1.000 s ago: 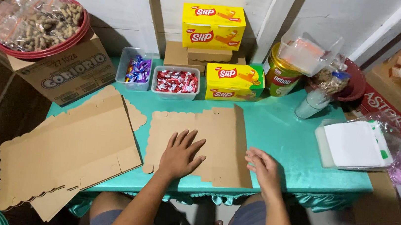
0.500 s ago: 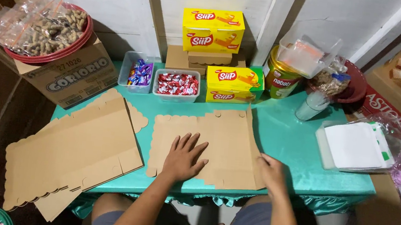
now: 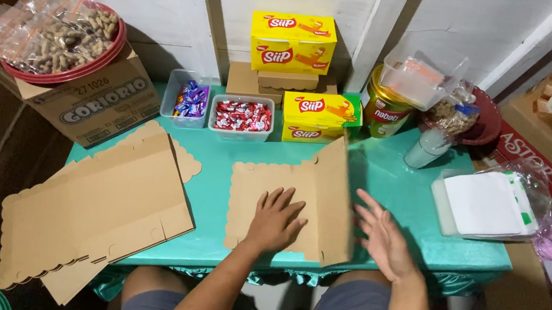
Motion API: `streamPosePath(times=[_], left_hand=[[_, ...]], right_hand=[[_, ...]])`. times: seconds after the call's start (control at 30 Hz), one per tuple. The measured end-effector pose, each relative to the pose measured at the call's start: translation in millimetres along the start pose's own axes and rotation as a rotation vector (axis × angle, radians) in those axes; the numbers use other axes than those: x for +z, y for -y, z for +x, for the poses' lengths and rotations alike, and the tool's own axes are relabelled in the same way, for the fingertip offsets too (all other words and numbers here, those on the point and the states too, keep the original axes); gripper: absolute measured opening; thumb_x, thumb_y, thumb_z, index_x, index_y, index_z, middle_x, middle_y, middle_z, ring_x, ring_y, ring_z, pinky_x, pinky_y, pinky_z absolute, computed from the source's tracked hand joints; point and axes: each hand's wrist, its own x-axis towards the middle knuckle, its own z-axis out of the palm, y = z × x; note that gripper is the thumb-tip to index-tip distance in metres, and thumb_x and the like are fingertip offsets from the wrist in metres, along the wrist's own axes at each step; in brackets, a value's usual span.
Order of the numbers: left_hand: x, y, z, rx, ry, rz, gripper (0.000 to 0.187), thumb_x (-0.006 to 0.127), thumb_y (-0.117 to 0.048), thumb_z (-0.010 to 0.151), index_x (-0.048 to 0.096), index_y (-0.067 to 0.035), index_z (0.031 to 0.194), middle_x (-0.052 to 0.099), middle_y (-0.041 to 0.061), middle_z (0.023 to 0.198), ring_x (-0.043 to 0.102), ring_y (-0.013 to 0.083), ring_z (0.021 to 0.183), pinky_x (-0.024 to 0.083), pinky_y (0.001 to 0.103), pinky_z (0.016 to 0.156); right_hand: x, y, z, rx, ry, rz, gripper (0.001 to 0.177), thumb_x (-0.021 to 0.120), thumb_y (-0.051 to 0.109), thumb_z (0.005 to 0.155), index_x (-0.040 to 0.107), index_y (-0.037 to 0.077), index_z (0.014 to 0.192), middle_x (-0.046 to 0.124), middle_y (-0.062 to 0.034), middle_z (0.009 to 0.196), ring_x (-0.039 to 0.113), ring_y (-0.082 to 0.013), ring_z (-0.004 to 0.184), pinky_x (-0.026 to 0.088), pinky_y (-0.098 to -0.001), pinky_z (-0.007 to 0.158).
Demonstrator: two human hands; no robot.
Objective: Folding flat cardboard sheets into boxes or trays
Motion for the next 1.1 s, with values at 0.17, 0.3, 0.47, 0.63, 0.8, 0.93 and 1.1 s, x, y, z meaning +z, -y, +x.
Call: streamPosePath(times=[0.17, 0.3, 0.47, 0.63, 0.8, 0.93, 1.1], left_hand=[[2, 23, 9, -0.074, -0.101, -0.551, 0.046, 0.034, -0.041, 0.11, 0.061, -0.022, 0.143, 0.057, 0.008, 0.149, 0.04, 0.0304, 0.148, 0.012, 0.05, 0.127], [4, 42, 11, -0.208, -0.323, -1.286, 0.049, 0.033, -0.031, 0.113, 0.061, -0.001, 0.14, 0.063, 0.02, 0.14, 0.055, 0.0301, 0.133, 0.03, 0.048, 0.123], [-37, 25, -8, -0.451, -0.406, -1.268, 0.064, 0.037, -0.044, 0.107, 0.055, 0.005, 0.144, 0.053, 0.032, 0.147, 0.046, 0.0434, 0.142, 0.029, 0.053, 0.123], [-62, 19, -19, -0.56, -0.379, -0.811, 0.094, 0.084, -0.037, 0.079, 0.038, -0.014, 0.157, 0.062, 0.018, 0.143, 0.055, 0.032, 0.138, 0.044, 0.044, 0.116], [-40, 33, -20, -0.449, -0.303, -0.286, 0.065, 0.073, -0.038, 0.089, 0.052, -0.028, 0.149, 0.062, 0.005, 0.131, 0.065, 0.0349, 0.12, 0.056, 0.051, 0.1], [-10, 55, -14, -0.423, -0.347, -0.16, 0.048, 0.071, -0.046, 0.089, 0.064, -0.035, 0.135, 0.057, -0.002, 0.115, 0.07, 0.0322, 0.104, 0.06, 0.05, 0.089], [-14, 51, -15, -0.397, -0.314, -0.194, 0.047, 0.062, -0.044, 0.092, 0.057, -0.03, 0.137, 0.053, 0.003, 0.127, 0.066, 0.031, 0.091, 0.053, 0.05, 0.07]], right_hand=[[9, -29, 17, 0.025, -0.009, -0.122, 0.083, 0.044, 0.065, 0.089, 0.037, 0.026, 0.162, 0.027, -0.0174, 0.167, 0.013, -0.0444, 0.148, 0.009, -0.0614, 0.112], [25, -60, 32, -0.031, -0.055, -0.414, 0.057, 0.058, 0.05, 0.098, 0.059, 0.026, 0.151, 0.058, -0.023, 0.137, 0.051, -0.0355, 0.131, 0.044, -0.0526, 0.106], [14, -122, 62, -0.259, -0.047, -0.992, 0.047, 0.071, 0.044, 0.093, 0.069, 0.024, 0.136, 0.062, -0.0048, 0.143, 0.054, -0.0269, 0.136, 0.041, -0.0451, 0.111], [15, -143, 68, -0.391, -0.101, -1.217, 0.039, 0.075, 0.026, 0.088, 0.074, 0.019, 0.127, 0.063, 0.0007, 0.143, 0.054, -0.0241, 0.134, 0.042, -0.0386, 0.112], [22, -129, 56, -0.46, -0.132, -1.358, 0.03, 0.072, 0.022, 0.089, 0.077, 0.019, 0.118, 0.067, 0.0012, 0.133, 0.056, -0.0231, 0.129, 0.046, -0.0402, 0.106], [-3, -164, 42, -0.51, -0.266, -1.339, 0.019, 0.077, 0.026, 0.085, 0.082, 0.027, 0.103, 0.069, 0.0095, 0.125, 0.058, -0.019, 0.123, 0.048, -0.039, 0.102], [-13, -175, 27, -0.736, -0.406, -1.276, 0.015, 0.084, 0.026, 0.081, 0.085, 0.032, 0.095, 0.069, 0.0081, 0.124, 0.054, -0.0243, 0.113, 0.045, -0.0463, 0.081]])
